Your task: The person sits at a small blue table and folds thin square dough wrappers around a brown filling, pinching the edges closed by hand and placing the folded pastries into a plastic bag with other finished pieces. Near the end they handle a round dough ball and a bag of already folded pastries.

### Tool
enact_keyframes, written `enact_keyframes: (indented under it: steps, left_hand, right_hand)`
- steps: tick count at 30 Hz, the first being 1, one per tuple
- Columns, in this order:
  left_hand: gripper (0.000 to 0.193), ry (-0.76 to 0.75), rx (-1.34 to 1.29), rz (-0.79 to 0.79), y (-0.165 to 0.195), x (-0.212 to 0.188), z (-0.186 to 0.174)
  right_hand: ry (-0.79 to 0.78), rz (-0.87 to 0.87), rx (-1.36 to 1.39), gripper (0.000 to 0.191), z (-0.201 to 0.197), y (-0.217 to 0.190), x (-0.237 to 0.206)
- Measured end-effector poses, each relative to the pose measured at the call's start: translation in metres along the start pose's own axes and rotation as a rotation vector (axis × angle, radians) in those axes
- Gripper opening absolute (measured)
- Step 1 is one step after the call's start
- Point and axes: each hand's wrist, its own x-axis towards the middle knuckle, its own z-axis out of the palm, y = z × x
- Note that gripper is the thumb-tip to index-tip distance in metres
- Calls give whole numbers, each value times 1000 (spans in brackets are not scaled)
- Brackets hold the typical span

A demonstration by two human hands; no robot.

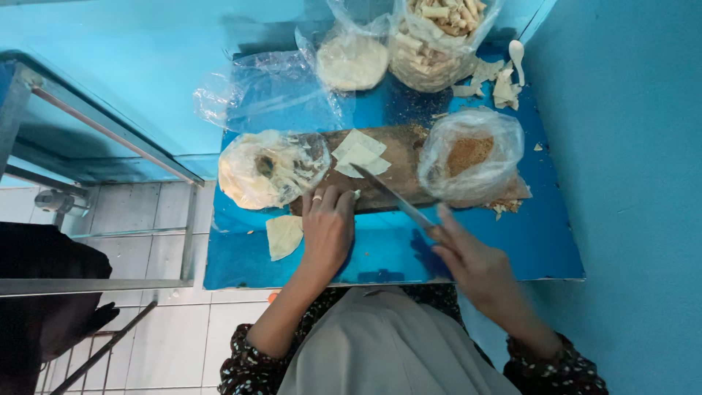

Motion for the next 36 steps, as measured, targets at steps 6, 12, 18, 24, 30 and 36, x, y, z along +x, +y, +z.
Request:
enact_keyframes:
  steps: [6, 12, 18, 24, 30, 36]
  left_hand:
    - [18, -18, 47, -14, -1, -3, 3]
    - [21, -55, 66, -14, 3, -3, 2]
    - [29, -91, 111, 16, 6, -2, -1]
    - [31, -110, 143, 35, 6, -4, -1]
    - [14, -162, 167, -19, -5, -2, -13]
    - [17, -91, -226, -27, -11, 37, -49]
  right_hand:
    - [-117, -14, -80, 68, 9, -12, 9]
    - [-165, -13, -197, 67, 20, -9, 0]
    - [-143, -47, -292, 64, 30, -10, -8]
    - [-117, -109, -388, 61, 41, -14, 5]
    - [-324, 31, -335, 65, -9, -12, -3]
    - [73, 284, -89, 57, -68, 21, -14]
